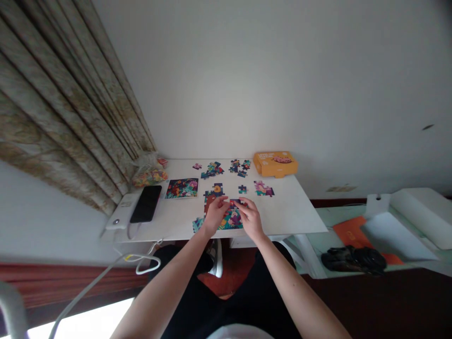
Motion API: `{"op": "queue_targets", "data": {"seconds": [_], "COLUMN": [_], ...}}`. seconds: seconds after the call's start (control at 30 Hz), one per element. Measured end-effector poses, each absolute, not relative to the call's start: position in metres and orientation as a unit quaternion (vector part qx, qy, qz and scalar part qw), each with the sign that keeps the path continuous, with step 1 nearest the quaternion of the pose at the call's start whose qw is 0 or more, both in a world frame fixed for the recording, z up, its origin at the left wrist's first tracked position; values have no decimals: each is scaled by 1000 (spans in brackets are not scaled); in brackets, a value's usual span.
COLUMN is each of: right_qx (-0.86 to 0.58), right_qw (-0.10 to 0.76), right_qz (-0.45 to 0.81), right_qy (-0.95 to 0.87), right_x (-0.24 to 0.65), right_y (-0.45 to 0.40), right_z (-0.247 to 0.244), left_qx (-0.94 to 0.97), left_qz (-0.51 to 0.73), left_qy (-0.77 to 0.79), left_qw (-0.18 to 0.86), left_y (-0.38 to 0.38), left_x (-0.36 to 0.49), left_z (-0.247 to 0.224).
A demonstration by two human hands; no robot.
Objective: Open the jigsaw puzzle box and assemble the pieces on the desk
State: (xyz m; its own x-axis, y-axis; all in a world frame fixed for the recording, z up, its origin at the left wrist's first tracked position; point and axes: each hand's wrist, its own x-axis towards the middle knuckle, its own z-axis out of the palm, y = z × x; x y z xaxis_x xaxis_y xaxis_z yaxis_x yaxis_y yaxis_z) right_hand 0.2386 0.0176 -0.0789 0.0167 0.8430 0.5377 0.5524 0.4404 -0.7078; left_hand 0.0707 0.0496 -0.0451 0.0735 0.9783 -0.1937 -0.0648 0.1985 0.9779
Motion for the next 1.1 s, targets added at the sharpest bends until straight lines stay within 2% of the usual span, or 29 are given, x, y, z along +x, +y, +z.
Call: {"op": "queue_targets", "data": {"seconds": [0.1, 0.3, 0.5, 0.67, 0.77, 1.1], "right_qx": [-510, -493, -523, -541, -542, -543], "right_qw": [482, 504, 539, 571, 574, 558], "right_qz": [160, 269, 436, 432, 425, 445], "right_qy": [-694, -656, -495, -440, -443, -442], "right_x": [241, 239, 231, 240, 246, 236], "right_y": [15, 10, 9, 11, 13, 19], "right_z": [-76, -66, -68, -75, -78, -79], "left_qx": [391, 383, 524, 700, 762, 852], "left_qz": [462, 481, 464, 402, 330, 219], "left_qy": [488, 507, 533, 538, 534, 451], "left_qw": [628, 604, 476, 244, 159, 152], "left_y": [41, 40, 23, -7, -21, -9], "left_x": [75, 75, 68, 5, -38, -75], "left_z": [-44, -49, -56, -53, -58, -60]}}
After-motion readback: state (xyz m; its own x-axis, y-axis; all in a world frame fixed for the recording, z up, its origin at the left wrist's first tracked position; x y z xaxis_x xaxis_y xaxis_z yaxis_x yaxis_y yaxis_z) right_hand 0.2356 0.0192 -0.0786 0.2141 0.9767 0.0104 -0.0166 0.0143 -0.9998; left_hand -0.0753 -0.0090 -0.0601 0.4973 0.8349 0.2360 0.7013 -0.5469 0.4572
